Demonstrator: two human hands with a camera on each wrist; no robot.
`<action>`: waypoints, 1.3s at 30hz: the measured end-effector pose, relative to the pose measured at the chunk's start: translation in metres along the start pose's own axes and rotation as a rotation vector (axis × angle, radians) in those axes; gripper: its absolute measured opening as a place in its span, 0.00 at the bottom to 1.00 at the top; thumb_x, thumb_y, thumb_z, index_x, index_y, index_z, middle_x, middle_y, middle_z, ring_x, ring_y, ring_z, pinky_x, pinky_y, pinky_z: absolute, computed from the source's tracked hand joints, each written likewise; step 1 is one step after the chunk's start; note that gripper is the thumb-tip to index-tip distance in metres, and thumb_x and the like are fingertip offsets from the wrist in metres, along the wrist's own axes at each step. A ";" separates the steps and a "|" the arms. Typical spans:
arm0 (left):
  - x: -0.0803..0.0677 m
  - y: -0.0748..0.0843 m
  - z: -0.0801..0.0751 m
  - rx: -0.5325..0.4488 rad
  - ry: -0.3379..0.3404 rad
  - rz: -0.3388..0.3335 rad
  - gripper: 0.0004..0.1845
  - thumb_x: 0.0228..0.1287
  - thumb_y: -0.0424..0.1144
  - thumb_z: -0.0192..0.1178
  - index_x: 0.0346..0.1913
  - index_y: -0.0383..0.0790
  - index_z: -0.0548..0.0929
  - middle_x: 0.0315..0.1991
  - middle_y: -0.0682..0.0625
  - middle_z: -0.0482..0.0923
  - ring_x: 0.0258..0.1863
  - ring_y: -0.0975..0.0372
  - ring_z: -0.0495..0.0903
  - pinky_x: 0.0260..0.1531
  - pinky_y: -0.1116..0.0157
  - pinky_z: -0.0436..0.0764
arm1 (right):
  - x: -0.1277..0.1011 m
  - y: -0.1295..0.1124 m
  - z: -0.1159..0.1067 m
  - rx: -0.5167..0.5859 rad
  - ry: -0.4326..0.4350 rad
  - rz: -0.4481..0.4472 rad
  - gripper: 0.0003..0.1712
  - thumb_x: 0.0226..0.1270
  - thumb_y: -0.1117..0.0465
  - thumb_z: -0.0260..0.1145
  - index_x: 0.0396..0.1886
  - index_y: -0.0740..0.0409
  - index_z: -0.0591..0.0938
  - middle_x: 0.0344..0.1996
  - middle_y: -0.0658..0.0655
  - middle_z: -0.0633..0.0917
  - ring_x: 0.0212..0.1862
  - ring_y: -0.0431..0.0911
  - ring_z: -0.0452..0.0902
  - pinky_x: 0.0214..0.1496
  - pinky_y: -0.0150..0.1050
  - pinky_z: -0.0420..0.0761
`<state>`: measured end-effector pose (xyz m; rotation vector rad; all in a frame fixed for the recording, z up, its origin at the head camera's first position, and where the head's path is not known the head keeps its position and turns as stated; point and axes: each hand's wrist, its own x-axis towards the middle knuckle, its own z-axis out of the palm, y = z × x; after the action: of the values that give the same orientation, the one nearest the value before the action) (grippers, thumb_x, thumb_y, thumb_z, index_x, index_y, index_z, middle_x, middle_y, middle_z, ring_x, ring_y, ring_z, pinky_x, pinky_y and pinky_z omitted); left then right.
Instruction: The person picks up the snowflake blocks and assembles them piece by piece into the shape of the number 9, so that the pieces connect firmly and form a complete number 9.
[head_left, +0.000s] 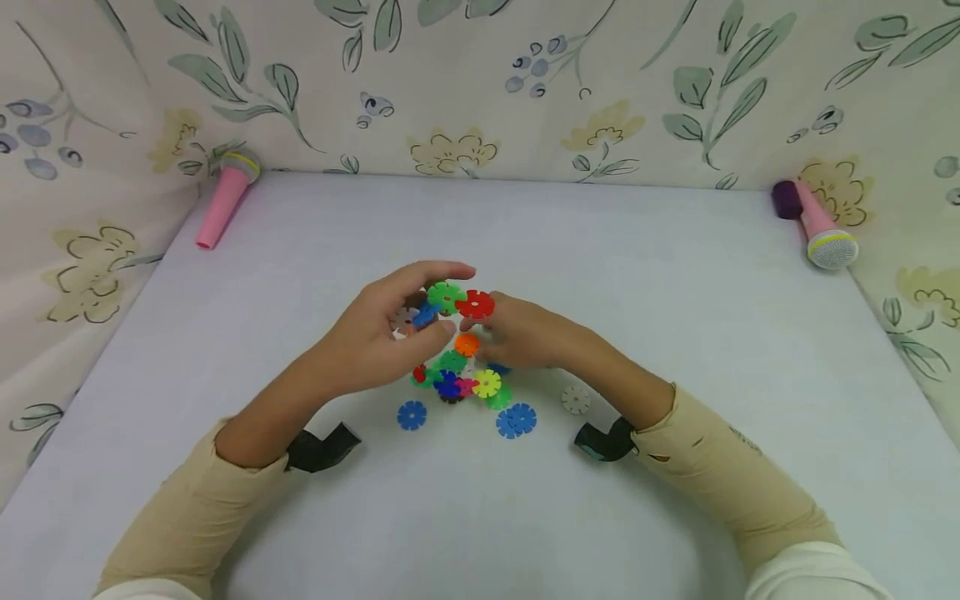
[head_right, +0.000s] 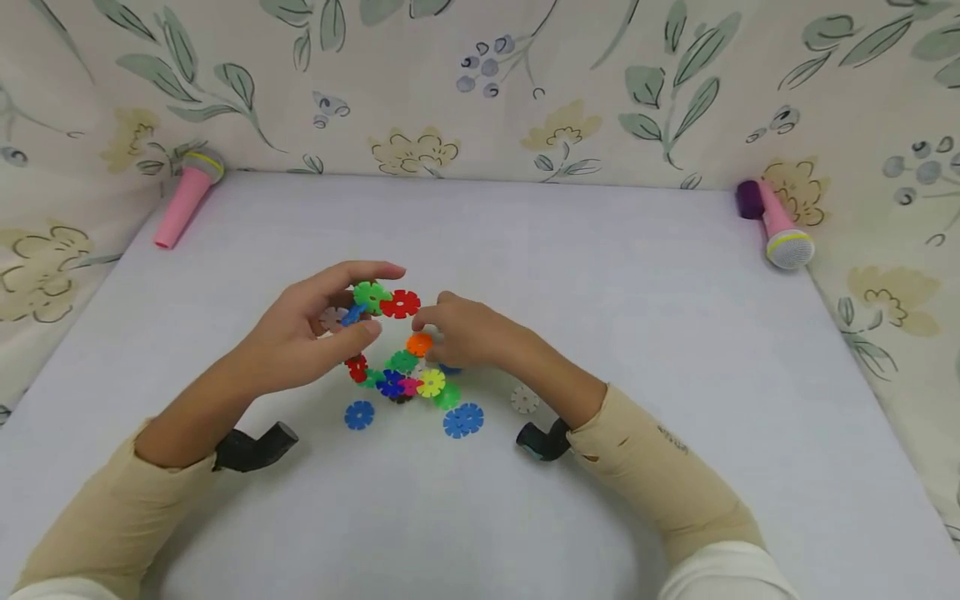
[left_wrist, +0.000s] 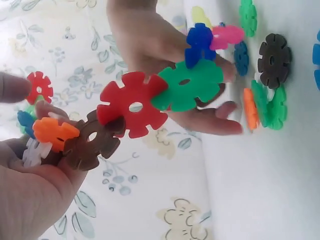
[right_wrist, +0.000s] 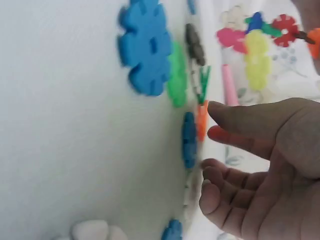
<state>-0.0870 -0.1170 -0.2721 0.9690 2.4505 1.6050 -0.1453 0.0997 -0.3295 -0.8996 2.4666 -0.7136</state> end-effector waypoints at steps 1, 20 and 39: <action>0.000 0.000 0.000 -0.001 0.004 -0.004 0.25 0.67 0.35 0.61 0.67 0.44 0.75 0.56 0.54 0.77 0.38 0.59 0.78 0.26 0.62 0.79 | 0.003 0.000 0.001 -0.018 -0.015 0.008 0.27 0.61 0.59 0.76 0.60 0.53 0.81 0.53 0.55 0.79 0.55 0.47 0.73 0.56 0.44 0.79; 0.003 -0.004 0.002 0.081 0.102 0.025 0.19 0.63 0.37 0.70 0.56 0.42 0.85 0.40 0.55 0.78 0.37 0.60 0.74 0.27 0.64 0.77 | -0.044 -0.013 -0.022 0.164 0.363 -0.238 0.13 0.68 0.70 0.67 0.47 0.58 0.76 0.38 0.50 0.84 0.40 0.42 0.81 0.45 0.38 0.83; 0.002 -0.008 0.011 0.092 0.092 0.029 0.17 0.65 0.38 0.68 0.56 0.41 0.83 0.44 0.54 0.79 0.39 0.62 0.77 0.30 0.64 0.81 | -0.075 -0.033 -0.021 0.029 0.627 -0.483 0.19 0.65 0.72 0.68 0.53 0.64 0.75 0.30 0.48 0.83 0.33 0.37 0.78 0.32 0.34 0.81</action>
<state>-0.0886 -0.1092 -0.2837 0.9681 2.6043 1.5930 -0.0881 0.1360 -0.2785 -1.4647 2.7590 -1.3666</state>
